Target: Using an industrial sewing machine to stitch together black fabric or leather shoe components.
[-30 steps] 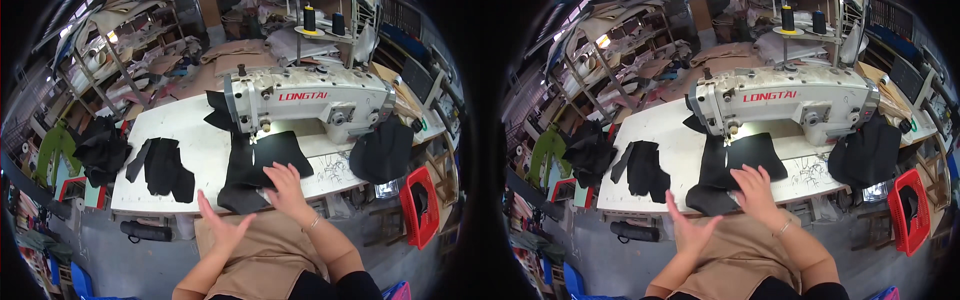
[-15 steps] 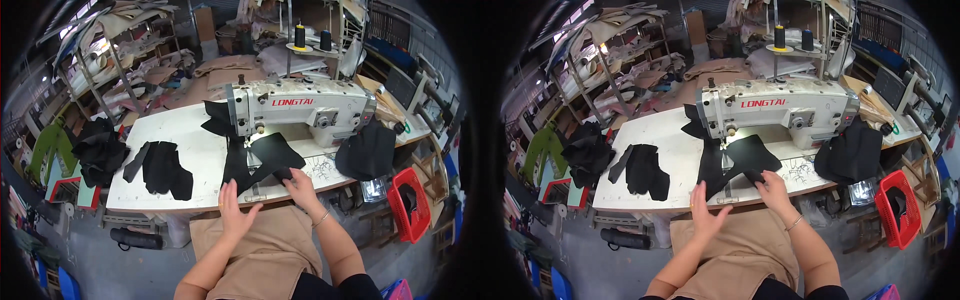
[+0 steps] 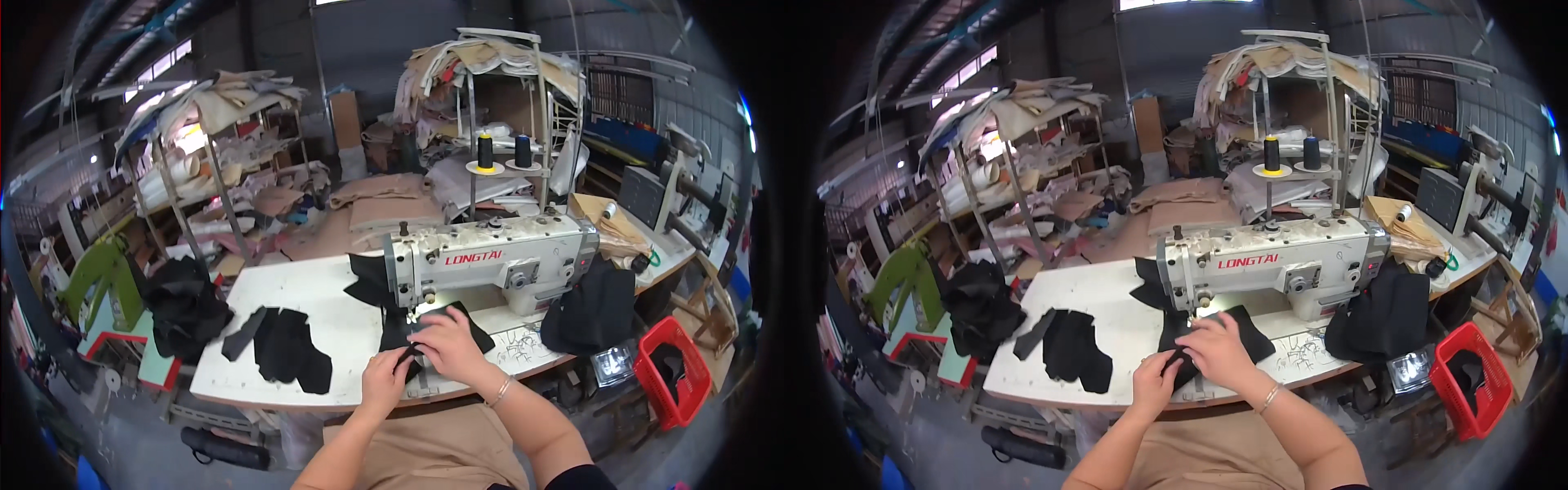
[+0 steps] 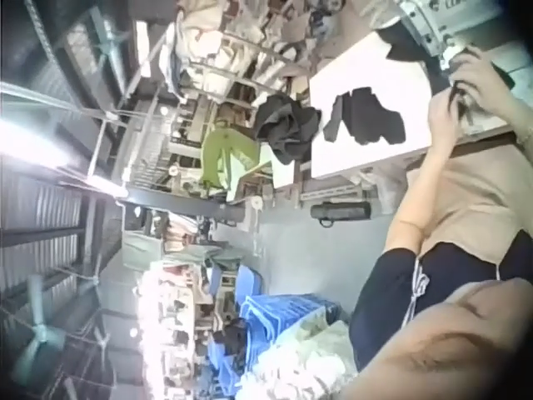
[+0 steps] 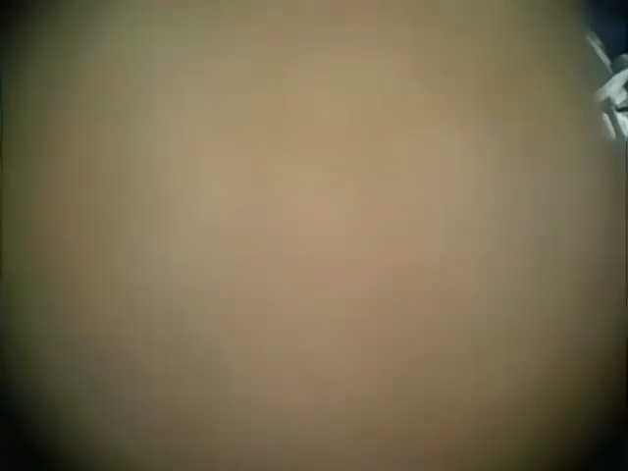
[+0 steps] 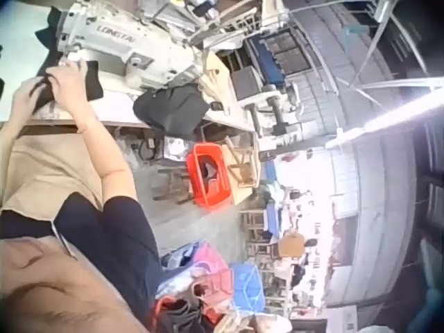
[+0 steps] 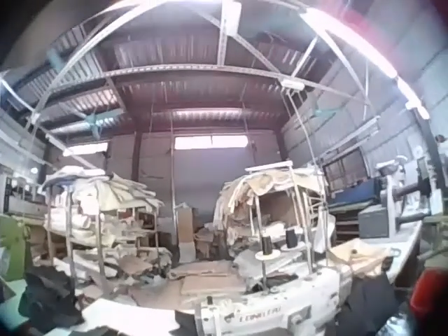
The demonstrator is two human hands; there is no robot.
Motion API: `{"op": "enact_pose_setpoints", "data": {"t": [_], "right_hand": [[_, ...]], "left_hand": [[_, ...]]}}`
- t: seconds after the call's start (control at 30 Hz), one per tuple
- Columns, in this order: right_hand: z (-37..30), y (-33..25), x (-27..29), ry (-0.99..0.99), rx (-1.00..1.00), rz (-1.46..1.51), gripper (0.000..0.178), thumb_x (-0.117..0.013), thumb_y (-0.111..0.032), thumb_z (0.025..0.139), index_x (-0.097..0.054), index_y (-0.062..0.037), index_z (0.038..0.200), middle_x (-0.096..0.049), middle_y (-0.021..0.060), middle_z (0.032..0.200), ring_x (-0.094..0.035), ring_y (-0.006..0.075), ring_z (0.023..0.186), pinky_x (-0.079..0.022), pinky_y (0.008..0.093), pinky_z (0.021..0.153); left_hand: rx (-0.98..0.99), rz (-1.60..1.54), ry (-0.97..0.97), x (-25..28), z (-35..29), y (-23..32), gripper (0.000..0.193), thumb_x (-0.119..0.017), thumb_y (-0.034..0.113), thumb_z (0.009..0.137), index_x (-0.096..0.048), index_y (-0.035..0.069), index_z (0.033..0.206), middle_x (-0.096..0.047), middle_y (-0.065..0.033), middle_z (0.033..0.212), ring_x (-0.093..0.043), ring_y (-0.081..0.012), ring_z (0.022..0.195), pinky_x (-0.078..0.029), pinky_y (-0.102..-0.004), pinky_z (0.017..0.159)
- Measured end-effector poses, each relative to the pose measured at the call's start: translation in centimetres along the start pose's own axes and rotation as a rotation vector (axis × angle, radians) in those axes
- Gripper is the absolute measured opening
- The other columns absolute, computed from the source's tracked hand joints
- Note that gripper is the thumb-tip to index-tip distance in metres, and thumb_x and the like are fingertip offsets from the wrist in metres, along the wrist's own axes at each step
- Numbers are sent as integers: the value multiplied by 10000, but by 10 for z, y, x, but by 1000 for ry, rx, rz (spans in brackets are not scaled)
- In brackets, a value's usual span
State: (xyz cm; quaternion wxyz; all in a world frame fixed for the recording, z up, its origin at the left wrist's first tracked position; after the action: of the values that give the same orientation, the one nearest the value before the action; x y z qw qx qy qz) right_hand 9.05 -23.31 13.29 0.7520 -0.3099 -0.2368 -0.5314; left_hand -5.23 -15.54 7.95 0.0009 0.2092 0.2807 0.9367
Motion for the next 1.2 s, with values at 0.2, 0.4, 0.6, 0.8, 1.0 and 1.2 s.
{"op": "enact_pose_setpoints", "data": {"t": [0.2,0.4,0.6,0.8,1.0,1.2], "right_hand": [[27,26,-20,-209,-262,569,255,-643,-184,867,-627,-75,1097,-680,111,940,-645,253,890,-511,345,754],[26,25,-18,-308,-197,521,659,-754,-160,756,-444,-112,1334,-639,120,961,-639,276,905,-506,348,805],[12,16,-9,-283,-176,388,567,-720,-84,747,-522,-131,1276,-638,96,925,-627,292,820,-508,370,736],[-60,9,-22,-54,-57,411,573,-752,-89,689,-571,-97,1233,-633,130,1097,-603,325,972,-486,382,856],[-91,40,-62,106,-412,157,473,-682,-44,641,-593,-32,1106,-596,164,911,-556,368,892,-447,451,863],[-39,70,10,261,-18,-131,366,-629,18,586,-632,-62,943,-614,103,924,-565,345,922,-440,431,828]], "left_hand": [[-107,-79,132,16,38,4,227,-698,-15,781,-667,41,999,-657,-105,926,-648,-253,815,-525,-293,700],[-238,9,-45,13,54,-8,156,-664,-3,805,-662,55,949,-650,-111,923,-638,-277,813,-521,-335,708],[339,-463,-70,-1,19,-14,85,-587,81,898,-607,24,958,-617,-58,861,-574,-126,787,-471,-271,714],[160,-321,-111,3,-39,6,60,-583,35,896,-604,17,949,-630,-93,919,-607,-177,845,-483,-285,752],[310,-477,-78,-10,-47,-2,63,-553,15,906,-591,4,955,-632,-105,967,-605,-177,873,-478,-276,788],[123,-346,-104,-19,-33,14,95,-588,5,852,-609,39,938,-644,-110,958,-608,-276,977,-449,-350,874]]}}
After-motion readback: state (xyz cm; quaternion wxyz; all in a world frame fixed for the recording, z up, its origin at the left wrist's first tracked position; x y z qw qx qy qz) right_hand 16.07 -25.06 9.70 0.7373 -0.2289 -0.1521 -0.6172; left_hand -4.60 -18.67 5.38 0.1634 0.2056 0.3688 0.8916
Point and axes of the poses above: each hand's wrist, its own z-axis towards the middle knuckle, its own x-axis out of the back of the hand, y = z × x, the point moved 3 cm from there along z, towards the middle knuckle
